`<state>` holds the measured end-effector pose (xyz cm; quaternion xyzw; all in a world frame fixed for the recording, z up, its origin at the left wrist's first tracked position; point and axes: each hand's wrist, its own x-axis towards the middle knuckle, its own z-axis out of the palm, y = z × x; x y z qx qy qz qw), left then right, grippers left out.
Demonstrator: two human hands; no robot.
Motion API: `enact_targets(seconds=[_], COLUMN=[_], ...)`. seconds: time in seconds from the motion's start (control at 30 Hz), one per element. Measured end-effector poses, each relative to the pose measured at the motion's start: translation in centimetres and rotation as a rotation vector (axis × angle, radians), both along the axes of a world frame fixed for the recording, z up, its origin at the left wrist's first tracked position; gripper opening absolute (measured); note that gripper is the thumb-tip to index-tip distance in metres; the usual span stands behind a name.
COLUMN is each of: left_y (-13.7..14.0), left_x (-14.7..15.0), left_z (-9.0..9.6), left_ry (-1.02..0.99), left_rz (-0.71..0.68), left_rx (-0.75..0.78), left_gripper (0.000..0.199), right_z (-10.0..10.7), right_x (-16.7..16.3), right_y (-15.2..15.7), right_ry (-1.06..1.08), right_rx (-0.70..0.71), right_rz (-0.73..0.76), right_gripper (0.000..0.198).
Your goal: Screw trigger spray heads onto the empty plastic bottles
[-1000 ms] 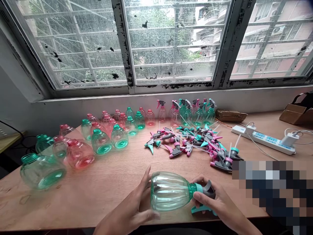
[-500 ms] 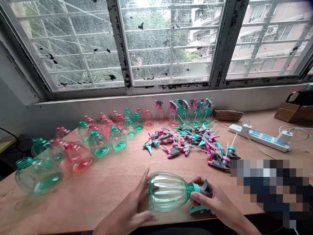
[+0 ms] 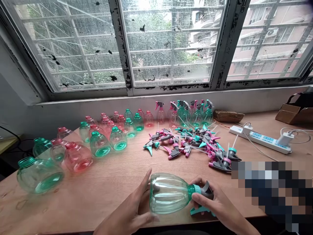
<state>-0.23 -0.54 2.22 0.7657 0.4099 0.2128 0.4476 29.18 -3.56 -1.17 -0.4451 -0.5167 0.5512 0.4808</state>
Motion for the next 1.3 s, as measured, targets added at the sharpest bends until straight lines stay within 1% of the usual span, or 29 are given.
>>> enact_targets(seconds=[0.07,0.1,0.2,0.3,0.47,0.57,0.63,0.73,0.8,0.93,1.0,1.1,1.2,1.3], left_y=[-0.02,0.01,0.19,0.26,0.1,0.2,0.35,0.53,0.56,0.39,0.3,0.26,0.3,0.33], left_x=[0.04,-0.01,-0.31,-0.44,-0.02,-0.04,-0.3,-0.71,-0.8,-0.62,-0.54,-0.48,-0.45,-0.5], left_z=[0.01,-0.04,-0.28,-0.4,-0.13,-0.04,-0.12,-0.36,-0.45,-0.35,-0.26,-0.19,-0.16,-0.17], left_ry=[-0.042,-0.047,0.018,0.089,0.031,-0.007,-0.029,-0.009,0.026,0.063,0.056,0.031,0.038,0.077], left_rz=[-0.002,-0.007,-0.014,-0.009,-0.002,-0.028,-0.058,-0.071,-0.059,-0.052,-0.061,-0.076,-0.045,-0.038], left_rx=[-0.027,-0.032,-0.005,0.038,0.04,-0.004,-0.017,0.012,0.037,0.05,0.056,0.045,0.032,0.042], left_gripper=[0.106,0.108,0.1,0.099,0.09,0.097,0.097,0.088,0.086,0.096,0.098,0.099,0.105,0.099], right_z=[0.16,0.22,0.29,0.26,0.25,0.24,0.19,0.11,0.11,0.22,0.27,0.3,0.26,0.21], right_x=[-0.08,-0.13,-0.22,-0.23,-0.15,-0.09,-0.06,-0.04,-0.03,0.0,-0.01,-0.1,-0.21,-0.25], right_y=[-0.03,-0.04,-0.02,0.03,0.03,0.04,0.06,0.1,0.11,0.1,0.11,0.12,0.1,0.07], right_ry=[0.015,0.028,0.063,0.061,0.033,0.024,0.024,0.032,0.038,0.061,0.065,0.045,0.034,0.023], right_rx=[-0.012,-0.014,-0.003,-0.003,0.014,0.027,0.032,0.031,0.022,-0.026,-0.041,-0.011,0.018,0.014], right_rz=[-0.012,-0.019,-0.036,-0.041,-0.039,-0.03,-0.022,-0.024,-0.036,-0.06,-0.066,-0.063,-0.047,-0.032], right_gripper=[0.037,0.037,0.038,0.038,0.035,0.034,0.032,0.032,0.034,0.037,0.038,0.038,0.037,0.036])
